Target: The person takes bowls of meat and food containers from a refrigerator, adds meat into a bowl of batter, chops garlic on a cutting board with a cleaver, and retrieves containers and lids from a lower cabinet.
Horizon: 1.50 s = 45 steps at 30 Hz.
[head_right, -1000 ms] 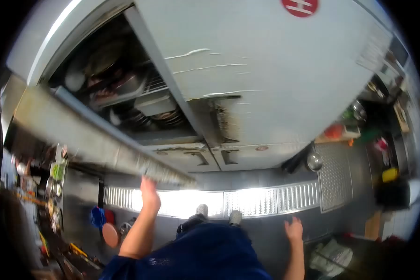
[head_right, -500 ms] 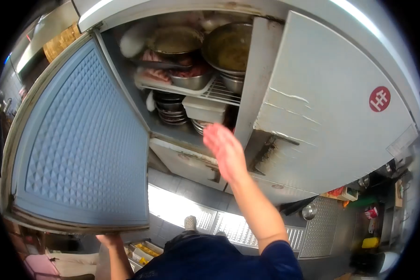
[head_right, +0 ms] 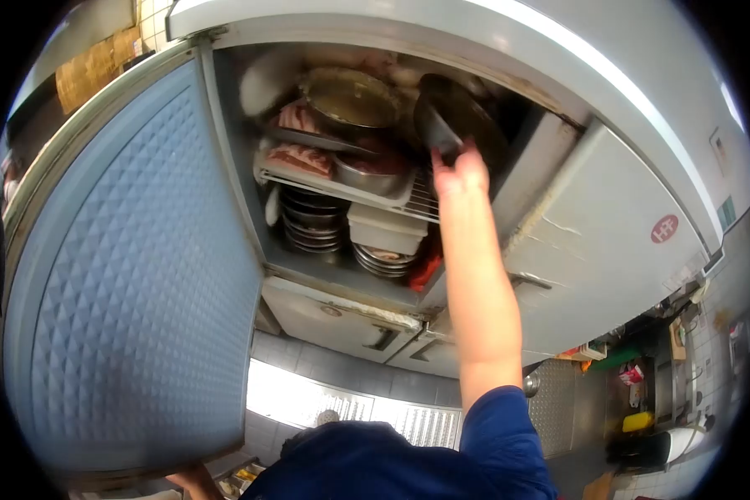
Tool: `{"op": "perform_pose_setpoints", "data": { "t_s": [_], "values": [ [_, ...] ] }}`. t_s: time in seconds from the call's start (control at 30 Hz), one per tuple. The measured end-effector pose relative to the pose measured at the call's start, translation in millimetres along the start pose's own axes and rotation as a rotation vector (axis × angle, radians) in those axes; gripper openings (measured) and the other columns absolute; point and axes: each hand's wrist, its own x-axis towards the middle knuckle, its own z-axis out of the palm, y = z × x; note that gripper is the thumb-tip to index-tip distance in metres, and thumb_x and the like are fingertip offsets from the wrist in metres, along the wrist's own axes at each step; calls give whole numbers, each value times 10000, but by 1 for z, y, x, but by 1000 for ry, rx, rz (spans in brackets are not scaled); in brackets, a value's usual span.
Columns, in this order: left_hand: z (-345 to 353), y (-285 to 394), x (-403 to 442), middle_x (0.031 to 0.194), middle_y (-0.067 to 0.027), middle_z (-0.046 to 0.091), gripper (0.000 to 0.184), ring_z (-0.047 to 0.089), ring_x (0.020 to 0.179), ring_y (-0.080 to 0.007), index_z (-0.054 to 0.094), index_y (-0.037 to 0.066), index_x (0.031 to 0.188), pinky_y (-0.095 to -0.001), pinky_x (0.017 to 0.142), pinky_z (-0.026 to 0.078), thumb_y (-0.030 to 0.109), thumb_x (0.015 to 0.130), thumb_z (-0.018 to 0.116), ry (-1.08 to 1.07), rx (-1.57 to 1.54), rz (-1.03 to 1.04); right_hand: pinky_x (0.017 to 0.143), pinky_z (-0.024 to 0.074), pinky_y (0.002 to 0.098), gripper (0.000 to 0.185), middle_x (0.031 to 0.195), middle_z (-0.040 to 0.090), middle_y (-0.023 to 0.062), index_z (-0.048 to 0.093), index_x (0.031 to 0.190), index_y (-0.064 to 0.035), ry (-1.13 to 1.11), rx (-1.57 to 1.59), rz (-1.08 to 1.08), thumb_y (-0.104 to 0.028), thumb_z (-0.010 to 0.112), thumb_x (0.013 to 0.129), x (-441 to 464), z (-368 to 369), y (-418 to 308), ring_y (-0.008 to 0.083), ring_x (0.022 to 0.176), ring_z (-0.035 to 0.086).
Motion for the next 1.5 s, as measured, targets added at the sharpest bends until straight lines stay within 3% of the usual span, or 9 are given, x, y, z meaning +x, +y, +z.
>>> {"op": "perform_pose_setpoints", "data": {
  "t_s": [0.1,0.27,0.5,0.8,0.9,1.0,1.03,1.1,1.5],
  "values": [
    [-1,-13,4,1075,-136,646,373,623,965,-262,603,-40,1168,-441,821,541,285,985,575,20,53,-78,1111,439,586,346,1502,431,95,490,1412,-83,29,43,6,-204,493,1087,2,24,-9,339,1367,391],
    [-7,-34,-2,1014,-125,641,331,619,912,-244,609,-32,1124,-426,782,540,267,985,577,7,107,-215,1121,463,572,370,1439,457,171,470,1377,2,-167,-45,-24,-162,558,1057,-35,21,-8,376,1282,467],
    [-17,-68,-38,929,-109,635,278,613,837,-220,618,-20,1064,-404,727,539,243,985,579,-113,193,-462,1062,548,442,338,1309,615,171,513,1321,22,-427,-64,150,-153,583,1040,-183,-22,28,279,1197,620],
    [0,-114,-110,819,-90,627,223,606,741,-189,629,-6,986,-376,657,538,212,985,582,-505,339,-1000,1118,499,456,410,1385,584,169,463,1386,34,-106,-282,650,-115,587,1025,-287,-202,16,278,1317,559],
    [50,-98,-119,783,-83,624,210,604,710,-179,633,-1,960,-366,633,538,202,985,583,-740,327,-905,1121,471,470,369,1344,605,169,498,1331,26,60,-352,687,-102,621,1008,-303,-266,14,267,1274,580],
    [128,-57,-143,787,-89,620,166,602,673,-179,640,-13,970,-326,626,540,146,974,589,-1015,214,-525,1111,465,464,297,1299,620,164,523,1248,17,195,-378,617,-96,639,998,-319,-335,11,261,1217,602],
    [156,-51,-149,802,-89,627,183,606,683,-178,644,-17,986,-329,633,545,154,985,580,-897,149,-724,1107,467,462,278,1289,622,164,526,1226,14,238,-383,587,-93,640,997,-324,-354,8,262,1208,604],
    [199,-29,-162,820,-89,631,205,608,703,-173,649,-25,1032,-326,656,558,167,990,592,-930,202,-663,1101,471,460,240,1268,626,166,531,1183,8,327,-394,531,-86,643,993,-336,-387,0,264,1191,608],
    [440,113,-272,1104,-157,705,359,727,906,-236,597,-64,1272,-344,800,598,184,1014,626,-1712,-112,-344,1019,529,465,312,1200,654,179,504,1282,3,540,-394,269,-94,600,1001,-397,-422,-32,305,1131,651]
  ]
}}
